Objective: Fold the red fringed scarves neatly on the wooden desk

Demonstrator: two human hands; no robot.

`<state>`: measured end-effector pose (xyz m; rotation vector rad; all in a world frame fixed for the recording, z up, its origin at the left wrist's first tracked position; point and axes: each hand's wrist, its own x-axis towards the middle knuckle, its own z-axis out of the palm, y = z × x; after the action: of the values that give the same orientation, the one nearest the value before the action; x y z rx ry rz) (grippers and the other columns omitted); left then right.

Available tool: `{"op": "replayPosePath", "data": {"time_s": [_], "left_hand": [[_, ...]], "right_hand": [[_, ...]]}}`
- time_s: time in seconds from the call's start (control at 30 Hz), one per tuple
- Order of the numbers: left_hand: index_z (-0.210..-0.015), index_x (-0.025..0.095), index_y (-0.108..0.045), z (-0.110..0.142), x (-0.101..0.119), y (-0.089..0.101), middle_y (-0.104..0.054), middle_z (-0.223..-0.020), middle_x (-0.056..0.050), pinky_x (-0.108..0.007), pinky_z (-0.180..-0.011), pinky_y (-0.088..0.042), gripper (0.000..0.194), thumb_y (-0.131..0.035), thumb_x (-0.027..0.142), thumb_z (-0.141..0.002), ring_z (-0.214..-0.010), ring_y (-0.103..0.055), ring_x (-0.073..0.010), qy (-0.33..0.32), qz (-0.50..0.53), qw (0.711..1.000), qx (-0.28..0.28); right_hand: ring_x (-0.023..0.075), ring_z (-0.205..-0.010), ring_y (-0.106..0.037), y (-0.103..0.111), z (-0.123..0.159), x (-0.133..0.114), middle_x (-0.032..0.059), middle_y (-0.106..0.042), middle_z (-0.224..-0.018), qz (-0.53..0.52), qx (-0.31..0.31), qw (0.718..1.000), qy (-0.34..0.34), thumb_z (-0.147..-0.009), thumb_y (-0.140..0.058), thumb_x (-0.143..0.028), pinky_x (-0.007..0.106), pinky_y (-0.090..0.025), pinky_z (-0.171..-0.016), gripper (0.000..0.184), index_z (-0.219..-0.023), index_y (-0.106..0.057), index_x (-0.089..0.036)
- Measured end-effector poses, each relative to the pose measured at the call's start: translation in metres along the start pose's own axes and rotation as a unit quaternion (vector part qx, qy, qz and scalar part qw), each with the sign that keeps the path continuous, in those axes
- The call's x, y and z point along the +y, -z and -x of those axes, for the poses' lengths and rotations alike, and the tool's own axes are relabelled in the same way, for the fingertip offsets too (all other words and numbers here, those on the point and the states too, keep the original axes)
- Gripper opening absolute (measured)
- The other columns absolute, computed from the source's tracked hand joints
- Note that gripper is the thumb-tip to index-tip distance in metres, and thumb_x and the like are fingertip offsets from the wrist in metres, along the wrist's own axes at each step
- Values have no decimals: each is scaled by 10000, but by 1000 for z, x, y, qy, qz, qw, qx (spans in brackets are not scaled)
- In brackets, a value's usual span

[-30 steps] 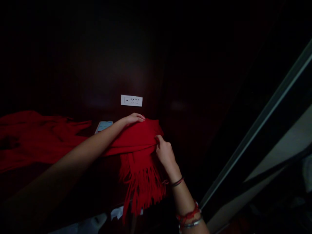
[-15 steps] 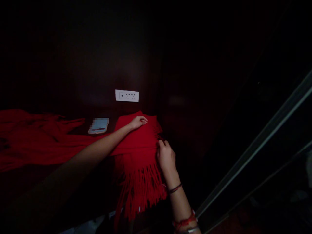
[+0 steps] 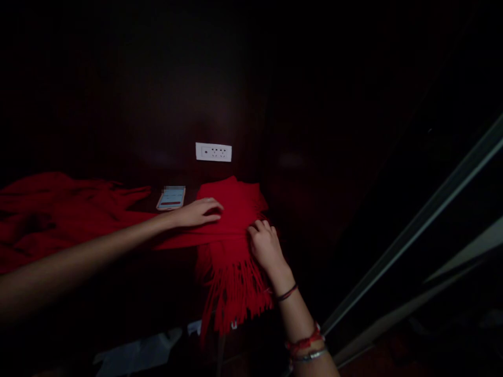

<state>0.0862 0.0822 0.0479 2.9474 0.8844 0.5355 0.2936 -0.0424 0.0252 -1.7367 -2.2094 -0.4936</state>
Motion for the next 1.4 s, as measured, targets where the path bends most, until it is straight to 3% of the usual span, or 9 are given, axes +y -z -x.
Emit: {"op": "replayPosePath", "data": {"time_s": [0.1,0.2,0.4,0.63,0.8,1.03,1.2,1.3,1.4], "left_hand": [[-1093,192,-468,61,-19,16,-477,-1109,-92,-366,-849,-325,441,-465,456,-739,-1023,-425,-231,37,-63,992,-105],[-1121,188,-447,102,-40,23,-481,-1103,-101,-375,-865,-309,443,-497,392,-731,-1029,-425,-237,62,-115,982,-136],[-908,165,-543,123,-49,37,-537,-938,-62,-265,-802,-373,194,-406,195,-773,-900,-499,-167,-2,-166,981,-102],[-1207,247,-362,144,-23,28,-454,-1138,-79,-296,-798,-389,407,-380,345,-813,-962,-483,-195,-28,-213,974,-67],[-1277,322,-216,141,-23,19,-471,-1121,-45,-248,-722,-418,470,-305,182,-837,-913,-515,-161,-24,-191,978,-85],[-1159,237,-386,120,-43,36,-438,-1158,-42,-269,-823,-375,418,-296,66,-788,-995,-467,-146,3,-122,992,-5],[-938,187,-533,114,-14,18,-453,-1103,-65,-283,-823,-368,229,-344,236,-817,-949,-480,-170,-10,-151,988,-13],[-1105,213,-443,107,12,6,-447,-1121,-71,-312,-811,-369,382,-404,412,-780,-953,-479,-202,-15,-159,987,-30],[-1249,257,-273,97,30,-2,-422,-1165,-72,-323,-798,-365,511,-428,341,-770,-971,-472,-218,1,-188,982,-36]], "right_hand": [[171,-851,-459,-1,-7,-6,59,-559,-895,2,-21,999,49,-785,-397,-131,282,-323,-730,245,-982,-531,-189],[142,-781,-501,-7,-10,-5,46,-574,-829,-13,-29,998,57,-806,-381,-148,241,-333,-692,194,-907,-544,-179],[113,-756,-530,-13,-4,4,37,-587,-826,-70,-9,996,45,-830,-373,-208,192,-347,-657,170,-829,-541,-176],[121,-769,-536,-17,-1,5,38,-590,-825,-66,4,997,43,-834,-377,-239,199,-367,-669,194,-841,-560,-178],[130,-792,-530,-10,-5,-3,47,-588,-851,-15,-13,997,73,-839,-363,-255,203,-370,-664,226,-932,-557,-187],[126,-763,-543,-6,-17,-12,54,-598,-823,-7,-29,997,68,-860,-312,-286,201,-363,-664,274,-878,-563,-178],[124,-785,-539,-6,-28,-15,46,-595,-853,-34,-31,993,105,-828,-393,-245,202,-364,-676,199,-942,-546,-185],[124,-800,-525,-3,-33,-22,46,-588,-847,-34,-15,986,165,-827,-396,-231,209,-367,-687,203,-944,-555,-180],[124,-803,-514,-2,-33,-28,53,-587,-843,-34,3,979,201,-842,-370,-235,218,-369,-704,228,-930,-570,-172]]}}
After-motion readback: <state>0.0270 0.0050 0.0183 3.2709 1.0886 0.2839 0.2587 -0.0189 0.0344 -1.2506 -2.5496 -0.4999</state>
